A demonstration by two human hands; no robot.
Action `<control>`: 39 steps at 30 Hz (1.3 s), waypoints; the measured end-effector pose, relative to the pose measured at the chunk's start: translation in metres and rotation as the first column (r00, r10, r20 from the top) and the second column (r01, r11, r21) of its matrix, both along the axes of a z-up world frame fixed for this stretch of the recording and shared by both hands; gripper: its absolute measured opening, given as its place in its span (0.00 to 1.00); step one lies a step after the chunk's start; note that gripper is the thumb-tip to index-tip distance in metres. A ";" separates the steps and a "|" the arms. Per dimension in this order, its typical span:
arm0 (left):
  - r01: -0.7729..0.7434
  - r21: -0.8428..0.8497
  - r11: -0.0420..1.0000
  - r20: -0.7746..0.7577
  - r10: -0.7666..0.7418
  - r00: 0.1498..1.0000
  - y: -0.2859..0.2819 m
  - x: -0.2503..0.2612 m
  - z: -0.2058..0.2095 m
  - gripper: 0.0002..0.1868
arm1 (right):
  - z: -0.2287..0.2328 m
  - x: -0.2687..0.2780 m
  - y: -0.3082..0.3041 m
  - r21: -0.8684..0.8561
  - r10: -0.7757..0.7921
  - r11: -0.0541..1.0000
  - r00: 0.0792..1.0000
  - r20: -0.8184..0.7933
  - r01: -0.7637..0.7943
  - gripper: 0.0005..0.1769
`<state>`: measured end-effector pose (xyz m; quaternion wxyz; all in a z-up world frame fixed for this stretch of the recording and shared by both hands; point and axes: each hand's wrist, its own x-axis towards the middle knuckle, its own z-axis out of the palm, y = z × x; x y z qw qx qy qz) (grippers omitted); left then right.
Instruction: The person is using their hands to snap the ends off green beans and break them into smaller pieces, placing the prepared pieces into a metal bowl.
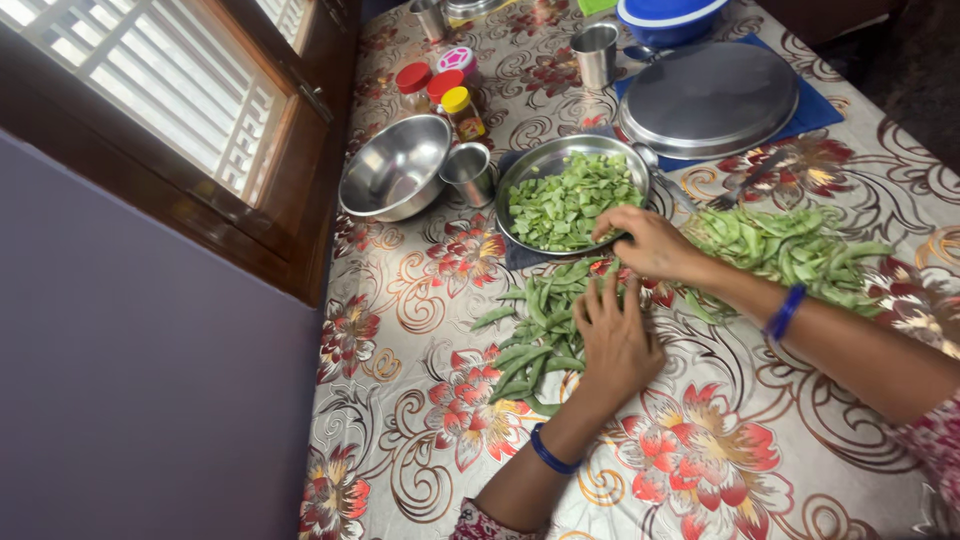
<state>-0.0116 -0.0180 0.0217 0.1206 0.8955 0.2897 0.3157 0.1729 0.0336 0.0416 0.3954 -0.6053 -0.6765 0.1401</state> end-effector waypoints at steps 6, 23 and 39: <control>-0.098 -0.091 0.991 -0.490 0.042 0.871 0.030 -0.014 0.006 0.46 | -0.022 0.001 -0.074 -0.104 -0.080 0.991 0.996 0.027 0.083 0.14; -0.092 -0.017 0.996 0.074 0.093 0.993 0.049 -0.028 0.020 0.15 | -0.041 -0.019 -0.111 0.228 -0.116 0.969 0.991 0.067 0.098 0.12; 0.172 -0.590 0.789 0.284 0.004 0.959 0.014 -0.008 0.007 0.17 | -0.044 -0.015 -0.114 0.200 0.084 0.980 0.855 -0.512 0.023 0.15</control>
